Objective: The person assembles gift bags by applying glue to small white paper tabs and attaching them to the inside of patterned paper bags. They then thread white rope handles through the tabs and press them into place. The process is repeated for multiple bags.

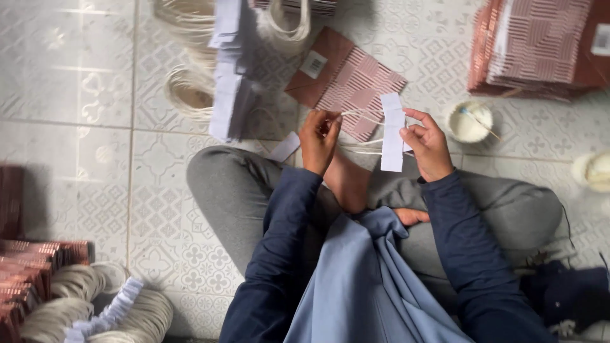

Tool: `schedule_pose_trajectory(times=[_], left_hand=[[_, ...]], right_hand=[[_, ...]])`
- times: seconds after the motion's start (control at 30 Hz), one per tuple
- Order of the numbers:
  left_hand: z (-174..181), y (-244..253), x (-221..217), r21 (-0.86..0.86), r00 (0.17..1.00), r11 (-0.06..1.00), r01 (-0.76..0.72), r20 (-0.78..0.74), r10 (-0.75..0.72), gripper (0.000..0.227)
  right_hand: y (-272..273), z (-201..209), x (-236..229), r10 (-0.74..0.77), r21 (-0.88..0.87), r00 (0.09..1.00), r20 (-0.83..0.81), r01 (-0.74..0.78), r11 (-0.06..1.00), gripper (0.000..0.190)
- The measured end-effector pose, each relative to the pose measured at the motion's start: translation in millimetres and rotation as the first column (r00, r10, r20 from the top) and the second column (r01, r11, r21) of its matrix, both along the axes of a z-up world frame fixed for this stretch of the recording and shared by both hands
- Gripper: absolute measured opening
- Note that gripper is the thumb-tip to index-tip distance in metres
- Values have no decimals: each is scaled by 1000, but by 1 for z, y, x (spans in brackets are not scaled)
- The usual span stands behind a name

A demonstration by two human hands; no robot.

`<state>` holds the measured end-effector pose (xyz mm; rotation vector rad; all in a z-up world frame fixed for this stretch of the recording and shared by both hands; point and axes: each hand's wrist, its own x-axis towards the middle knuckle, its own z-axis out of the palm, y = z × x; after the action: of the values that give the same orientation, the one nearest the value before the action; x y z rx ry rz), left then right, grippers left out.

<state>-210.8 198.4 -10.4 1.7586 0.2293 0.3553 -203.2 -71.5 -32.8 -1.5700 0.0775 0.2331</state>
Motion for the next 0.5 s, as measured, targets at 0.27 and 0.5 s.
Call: schedule_pose_trajectory(times=[0.27,0.5], left_hand=[[-9,-40,-17,497,833,744,447,-535,-143,18],[-19,-72,-32,-714,772,640,284,-225,-594,30]], right_hand=[[-159,-2,-14,109,-716,976,189,62,695,42],[-242,-49,13,-96,-900,985,-142,-88,426,59]])
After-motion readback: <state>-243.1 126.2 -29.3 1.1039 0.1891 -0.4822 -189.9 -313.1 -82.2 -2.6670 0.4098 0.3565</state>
